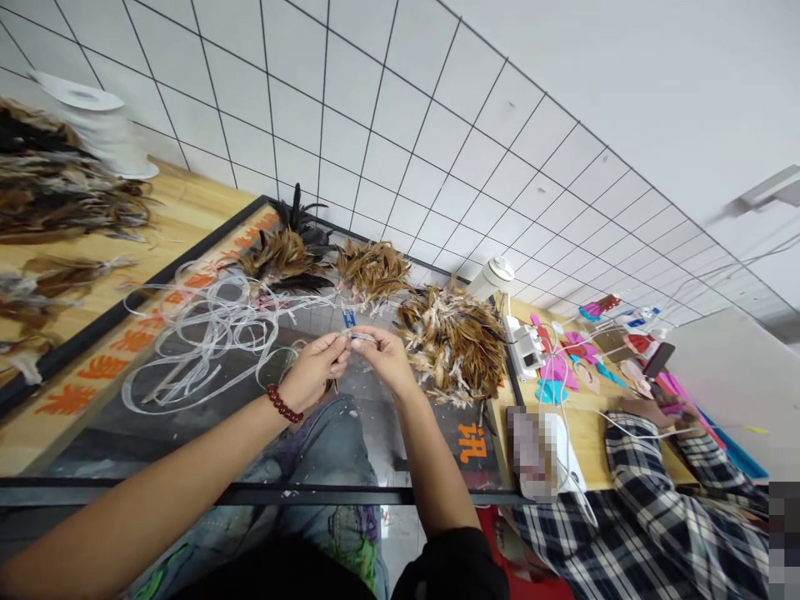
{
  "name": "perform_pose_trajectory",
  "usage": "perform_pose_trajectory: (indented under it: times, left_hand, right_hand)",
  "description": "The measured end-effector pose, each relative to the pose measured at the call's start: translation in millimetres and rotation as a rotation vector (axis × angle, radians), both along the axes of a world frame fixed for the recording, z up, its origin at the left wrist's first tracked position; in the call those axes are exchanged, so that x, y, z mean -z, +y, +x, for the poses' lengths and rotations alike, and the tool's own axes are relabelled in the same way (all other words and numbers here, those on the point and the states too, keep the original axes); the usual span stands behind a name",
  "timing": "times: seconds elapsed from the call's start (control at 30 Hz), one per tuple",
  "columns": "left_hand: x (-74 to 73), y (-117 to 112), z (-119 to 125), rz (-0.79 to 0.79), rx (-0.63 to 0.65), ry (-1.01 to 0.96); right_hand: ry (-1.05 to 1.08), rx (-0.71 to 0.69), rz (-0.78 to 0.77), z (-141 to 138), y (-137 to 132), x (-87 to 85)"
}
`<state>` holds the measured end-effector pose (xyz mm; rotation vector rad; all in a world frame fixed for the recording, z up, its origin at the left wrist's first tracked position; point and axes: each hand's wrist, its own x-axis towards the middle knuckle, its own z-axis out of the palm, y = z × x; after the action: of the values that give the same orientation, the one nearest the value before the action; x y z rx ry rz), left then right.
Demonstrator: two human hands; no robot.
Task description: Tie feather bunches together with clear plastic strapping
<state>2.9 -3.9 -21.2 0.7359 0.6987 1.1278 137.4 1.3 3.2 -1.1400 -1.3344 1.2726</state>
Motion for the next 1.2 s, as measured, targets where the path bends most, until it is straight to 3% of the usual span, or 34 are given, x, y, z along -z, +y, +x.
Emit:
perform_pose_trajectory:
  times: [0.23, 0.3, 0.47, 0.6, 0.8, 0.93, 1.07, 1.2]
  left_hand:
    - [0.1, -3, 0, -0.001, 0.230, 0.081]
    - [2.0, -2, -1, 0.001, 0.243, 0.081]
    - [-0.9, 3, -7, 0.056, 0.051, 0.072]
    - [-11.0, 0, -9, 0.199, -0.044, 0.158]
    - [-1.3, -3, -5, 0.369, 0.097, 0.508]
    - [6.5, 2, -8, 0.401, -0.032, 0.647]
    - [2.4, 5, -10, 0.303, -0.072, 0.694]
    - [-0.6, 6, -11, 0.329, -0.097, 0.837]
  right_hand:
    - [0.048, 0.027, -0.015, 4, -1, 14.9]
    - [0.033, 0.034, 0.018, 7, -2, 16.2]
    - [-0.153, 0.153, 0.091, 25, 0, 14.5]
    - [-0.244, 0.266, 0.154, 30, 1, 15.5]
    - [-0.208, 0.076, 0.169, 10, -6, 16.4]
    - [-0.318, 0.024, 0.176, 11, -8, 14.3]
    - [-0.650, -0.044, 0.303, 21, -11, 4.5]
    - [-0.778, -0.172, 0.366, 27, -18, -11.0]
